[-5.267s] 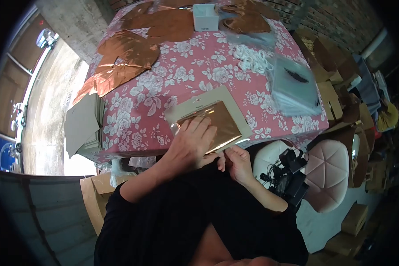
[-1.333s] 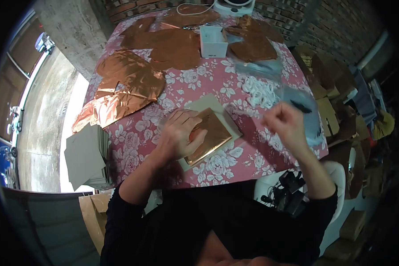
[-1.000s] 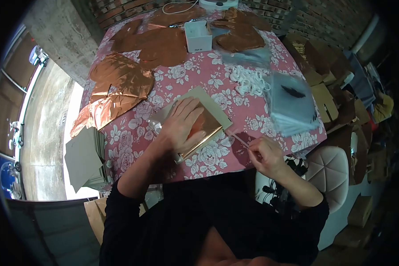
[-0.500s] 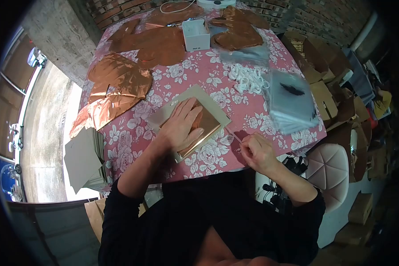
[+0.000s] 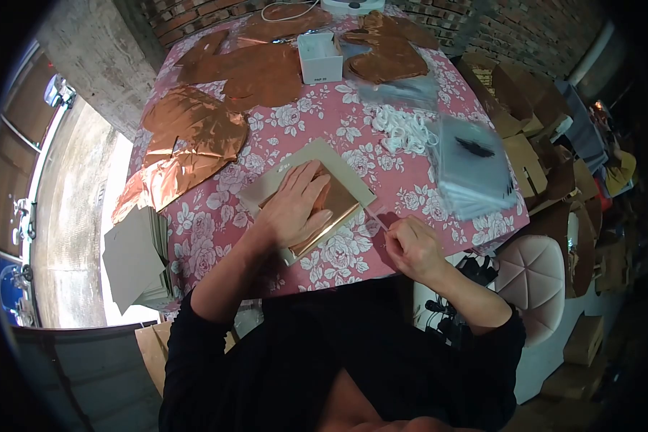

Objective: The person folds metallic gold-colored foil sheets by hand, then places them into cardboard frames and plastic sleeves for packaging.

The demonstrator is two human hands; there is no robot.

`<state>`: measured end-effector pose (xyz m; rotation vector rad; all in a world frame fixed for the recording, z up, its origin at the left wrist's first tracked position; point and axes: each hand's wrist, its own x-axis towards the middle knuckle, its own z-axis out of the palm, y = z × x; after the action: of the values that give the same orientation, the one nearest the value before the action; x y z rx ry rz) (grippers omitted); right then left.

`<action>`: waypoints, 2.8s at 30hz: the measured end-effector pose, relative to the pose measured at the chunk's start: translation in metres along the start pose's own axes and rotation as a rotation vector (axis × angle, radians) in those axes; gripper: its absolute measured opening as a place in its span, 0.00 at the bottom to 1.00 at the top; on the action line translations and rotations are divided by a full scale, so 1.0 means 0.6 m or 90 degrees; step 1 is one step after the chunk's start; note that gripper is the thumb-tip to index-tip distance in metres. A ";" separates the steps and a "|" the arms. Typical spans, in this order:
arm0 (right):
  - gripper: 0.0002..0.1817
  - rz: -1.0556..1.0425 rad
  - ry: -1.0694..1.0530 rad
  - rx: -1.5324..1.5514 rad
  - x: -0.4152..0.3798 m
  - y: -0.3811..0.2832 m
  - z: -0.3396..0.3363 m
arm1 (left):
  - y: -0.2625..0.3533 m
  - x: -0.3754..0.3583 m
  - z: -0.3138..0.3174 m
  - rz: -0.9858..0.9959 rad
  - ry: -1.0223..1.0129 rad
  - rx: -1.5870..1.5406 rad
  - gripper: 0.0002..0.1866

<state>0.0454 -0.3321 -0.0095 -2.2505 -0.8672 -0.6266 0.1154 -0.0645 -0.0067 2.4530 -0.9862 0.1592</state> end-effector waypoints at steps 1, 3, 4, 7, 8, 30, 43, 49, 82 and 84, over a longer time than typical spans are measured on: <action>0.13 0.015 -0.014 -0.013 0.003 0.000 0.002 | -0.001 0.000 0.000 0.001 0.000 0.000 0.31; 0.13 0.030 -0.026 -0.028 0.013 0.000 0.006 | -0.003 0.001 0.002 0.011 -0.006 -0.012 0.32; 0.12 0.038 -0.041 -0.040 0.020 0.000 0.008 | -0.002 0.001 0.002 0.012 -0.006 -0.012 0.32; 0.10 0.045 -0.049 -0.058 0.036 0.009 0.023 | -0.003 0.001 0.004 0.000 -0.008 -0.005 0.32; 0.09 0.045 -0.043 -0.062 0.040 0.013 0.029 | -0.008 -0.001 0.009 0.007 -0.008 -0.003 0.32; 0.13 0.035 -0.070 -0.111 0.071 0.039 0.042 | 0.000 0.001 -0.005 0.056 -0.005 0.023 0.35; 0.18 0.216 -0.035 0.054 0.032 0.001 -0.031 | 0.062 0.002 0.017 -0.083 0.025 0.239 0.34; 0.38 0.598 -0.504 0.326 -0.068 -0.079 -0.070 | 0.167 0.019 -0.023 -0.131 -0.224 0.283 0.22; 0.14 0.839 0.096 1.009 -0.130 -0.128 0.042 | 0.041 0.081 -0.018 -0.267 -0.180 -0.072 0.19; 0.15 0.793 0.114 0.918 -0.122 -0.136 0.033 | 0.030 0.088 -0.036 -0.282 -0.222 -0.169 0.18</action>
<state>-0.0582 -0.3012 -0.0368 -0.9508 0.2999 0.3572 0.1436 -0.0978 0.0342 2.4206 -0.5232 -0.5275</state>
